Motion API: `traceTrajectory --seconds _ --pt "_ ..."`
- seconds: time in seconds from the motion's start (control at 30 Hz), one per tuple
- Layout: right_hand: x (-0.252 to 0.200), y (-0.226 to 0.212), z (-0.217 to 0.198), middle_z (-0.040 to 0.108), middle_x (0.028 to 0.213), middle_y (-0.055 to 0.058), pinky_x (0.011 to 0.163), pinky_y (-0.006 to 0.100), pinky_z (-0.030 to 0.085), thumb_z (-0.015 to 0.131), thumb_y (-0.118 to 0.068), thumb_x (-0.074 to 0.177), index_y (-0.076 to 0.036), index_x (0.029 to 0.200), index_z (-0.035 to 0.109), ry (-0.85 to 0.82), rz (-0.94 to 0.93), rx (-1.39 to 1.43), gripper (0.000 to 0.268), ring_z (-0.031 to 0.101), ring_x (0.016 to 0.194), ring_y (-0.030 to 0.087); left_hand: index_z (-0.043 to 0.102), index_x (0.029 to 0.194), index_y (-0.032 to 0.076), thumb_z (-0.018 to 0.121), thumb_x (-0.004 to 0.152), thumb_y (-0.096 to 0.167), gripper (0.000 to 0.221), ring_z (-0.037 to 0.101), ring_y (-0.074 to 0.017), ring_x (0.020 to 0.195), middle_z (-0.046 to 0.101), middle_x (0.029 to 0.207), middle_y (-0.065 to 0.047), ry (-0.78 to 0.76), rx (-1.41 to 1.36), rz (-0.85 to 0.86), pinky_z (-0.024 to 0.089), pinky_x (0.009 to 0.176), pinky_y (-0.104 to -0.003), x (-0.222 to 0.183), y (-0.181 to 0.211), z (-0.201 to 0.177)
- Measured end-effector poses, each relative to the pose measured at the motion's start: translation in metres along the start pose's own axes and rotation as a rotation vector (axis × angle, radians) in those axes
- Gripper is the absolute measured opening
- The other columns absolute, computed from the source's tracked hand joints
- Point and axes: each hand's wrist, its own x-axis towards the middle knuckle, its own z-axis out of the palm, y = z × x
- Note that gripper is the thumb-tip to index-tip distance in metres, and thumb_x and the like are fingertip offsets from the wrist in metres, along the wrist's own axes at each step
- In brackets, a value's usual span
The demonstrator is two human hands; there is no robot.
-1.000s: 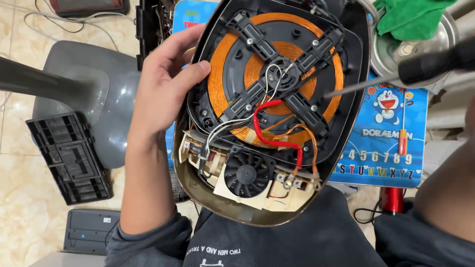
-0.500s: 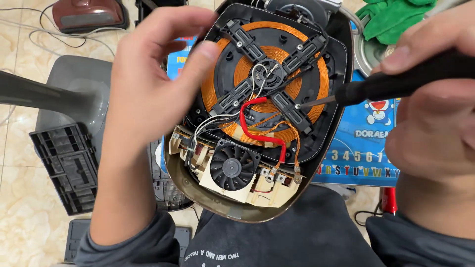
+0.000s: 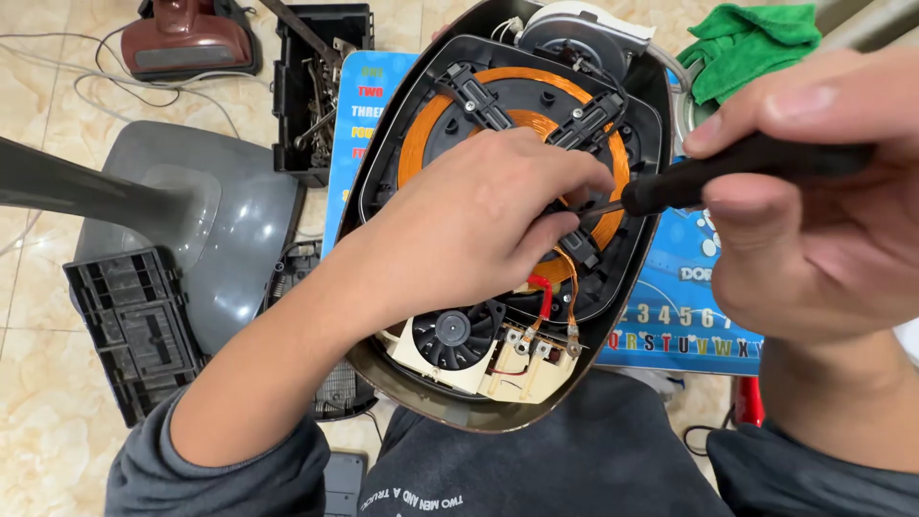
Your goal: Disassembling an induction cooker to access internal components using a screwdriver
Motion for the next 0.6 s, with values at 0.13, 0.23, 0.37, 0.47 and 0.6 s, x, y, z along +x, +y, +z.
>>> traceTrajectory --seconds 0.13,0.23,0.37,0.47,0.6 --pt "0.066 -0.114 0.052 0.062 0.130 0.038 0.099 0.048 0.057 0.072 -0.013 0.123 0.012 0.145 0.048 0.045 -0.001 0.190 0.041 0.082 0.112 0.046 0.068 0.128 0.012 0.068 0.105 0.002 0.025 0.073 -0.0340 0.093 0.082 0.104 -0.003 0.015 0.014 0.071 0.054 0.077 -0.052 0.000 -0.004 0.002" --pt "0.069 -0.122 0.056 0.057 0.130 0.037 0.094 0.047 0.063 0.080 -0.007 0.121 0.020 0.144 0.051 0.105 0.019 0.157 0.046 0.083 0.113 0.049 0.069 0.125 0.010 0.068 0.105 0.001 0.022 0.073 -0.0327 0.094 0.082 0.102 -0.004 0.016 0.004 0.098 0.055 0.081 -0.051 0.002 -0.007 0.003" --pt "0.074 -0.135 0.065 0.042 0.156 0.028 0.103 0.051 0.062 0.082 0.002 0.125 0.012 0.158 0.041 0.147 0.042 0.158 0.054 0.083 0.119 0.052 0.070 0.122 0.008 0.069 0.105 0.002 0.018 0.069 -0.0348 0.089 0.082 0.100 -0.004 0.009 0.002 0.106 0.053 0.078 -0.051 0.004 -0.008 0.003" --pt "0.082 -0.145 0.073 0.040 0.139 0.024 0.093 0.048 0.059 0.074 -0.014 0.127 0.003 0.149 0.039 0.149 0.109 0.312 0.046 0.073 0.105 0.045 0.068 0.118 0.008 0.068 0.106 0.000 0.014 0.070 -0.0325 0.085 0.079 0.094 -0.005 0.004 -0.014 0.138 0.054 0.082 -0.048 0.004 -0.012 0.003" --pt "0.095 -0.162 0.079 0.035 0.100 0.016 0.072 0.041 0.052 0.054 -0.048 0.130 -0.016 0.129 0.033 0.146 0.270 0.649 0.039 0.048 0.075 0.030 0.067 0.117 0.007 0.062 0.109 -0.001 0.013 0.071 -0.0336 0.092 0.080 0.102 -0.008 0.014 -0.065 0.172 0.055 0.087 -0.048 0.004 -0.016 0.004"
